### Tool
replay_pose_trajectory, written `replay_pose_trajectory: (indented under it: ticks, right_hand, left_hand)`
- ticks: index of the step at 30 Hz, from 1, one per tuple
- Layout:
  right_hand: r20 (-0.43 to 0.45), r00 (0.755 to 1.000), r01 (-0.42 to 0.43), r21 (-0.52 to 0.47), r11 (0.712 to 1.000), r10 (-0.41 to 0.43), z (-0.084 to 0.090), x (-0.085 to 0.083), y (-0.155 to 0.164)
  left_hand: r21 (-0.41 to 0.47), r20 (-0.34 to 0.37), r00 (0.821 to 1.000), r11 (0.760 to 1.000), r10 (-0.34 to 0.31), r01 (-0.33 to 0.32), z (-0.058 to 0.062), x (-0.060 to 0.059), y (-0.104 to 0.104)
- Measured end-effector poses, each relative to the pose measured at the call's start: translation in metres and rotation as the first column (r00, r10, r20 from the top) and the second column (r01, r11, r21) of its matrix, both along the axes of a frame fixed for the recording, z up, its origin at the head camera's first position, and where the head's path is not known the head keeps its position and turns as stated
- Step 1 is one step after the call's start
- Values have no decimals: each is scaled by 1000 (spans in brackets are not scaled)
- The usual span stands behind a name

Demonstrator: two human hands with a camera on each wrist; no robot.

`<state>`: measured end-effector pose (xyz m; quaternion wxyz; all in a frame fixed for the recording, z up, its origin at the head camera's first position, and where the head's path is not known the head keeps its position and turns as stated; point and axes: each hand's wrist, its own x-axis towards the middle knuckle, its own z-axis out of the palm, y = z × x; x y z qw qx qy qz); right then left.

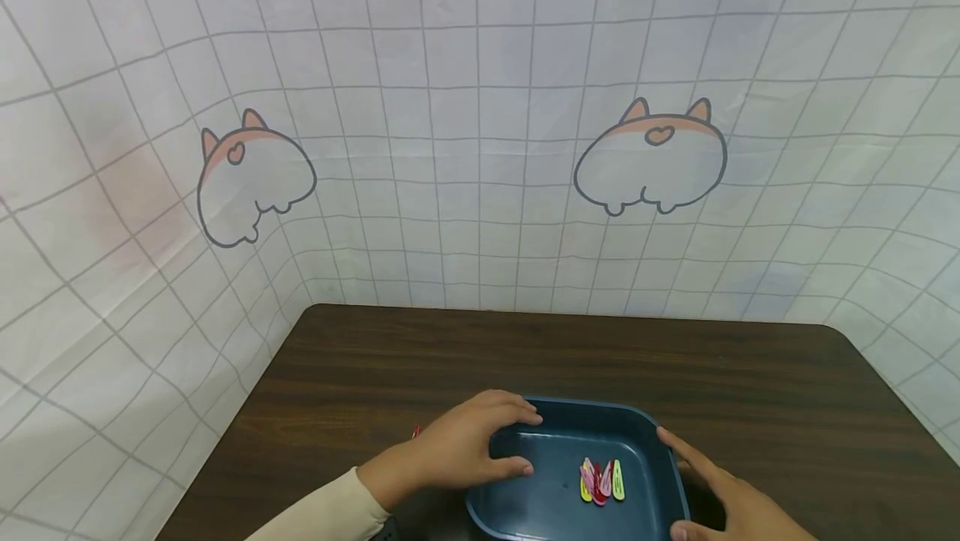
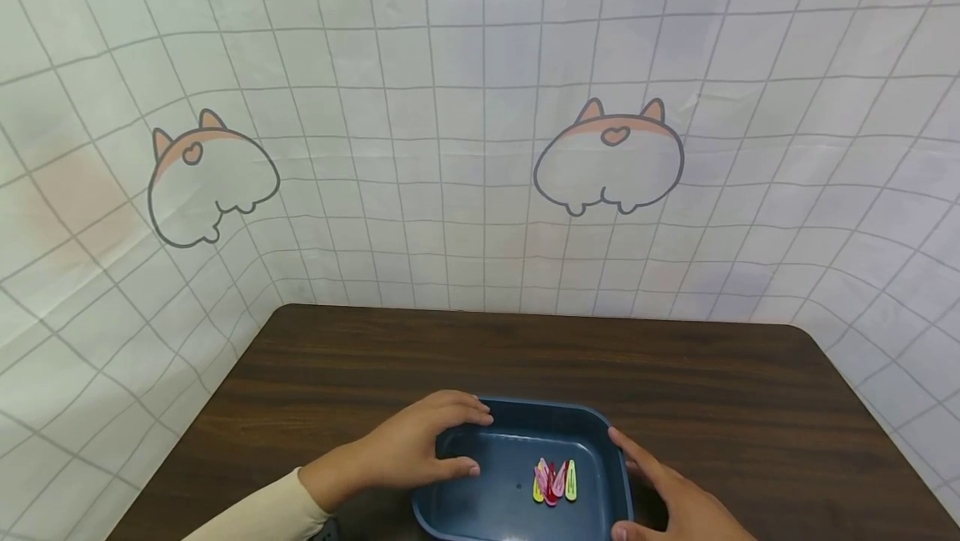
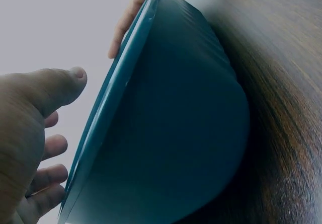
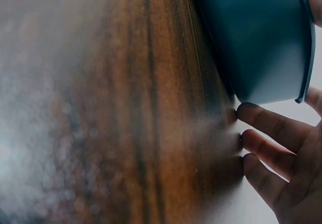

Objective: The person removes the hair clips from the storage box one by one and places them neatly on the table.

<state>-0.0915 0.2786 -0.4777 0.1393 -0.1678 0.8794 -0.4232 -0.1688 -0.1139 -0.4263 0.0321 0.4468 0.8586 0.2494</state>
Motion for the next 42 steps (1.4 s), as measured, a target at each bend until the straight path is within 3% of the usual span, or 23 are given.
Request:
replay_pose_trajectory:
  ticks: [17,26,42]
  right_hand:
    - [-52,999,-12,15,1000,12,-1,0,0]
    - [-22,1000,-2,15,1000,3,0,0,-1]
    - [-36,999,-23,22,999,24,-2,0,0]
  left_hand:
    - [-12,-54,998,999,-31,31,-5,-1,22]
    - [-60,8,1000,998,14,-14,-5,1,32]
    - [-91,-12,1000,996,12,-13,-12,1,55]
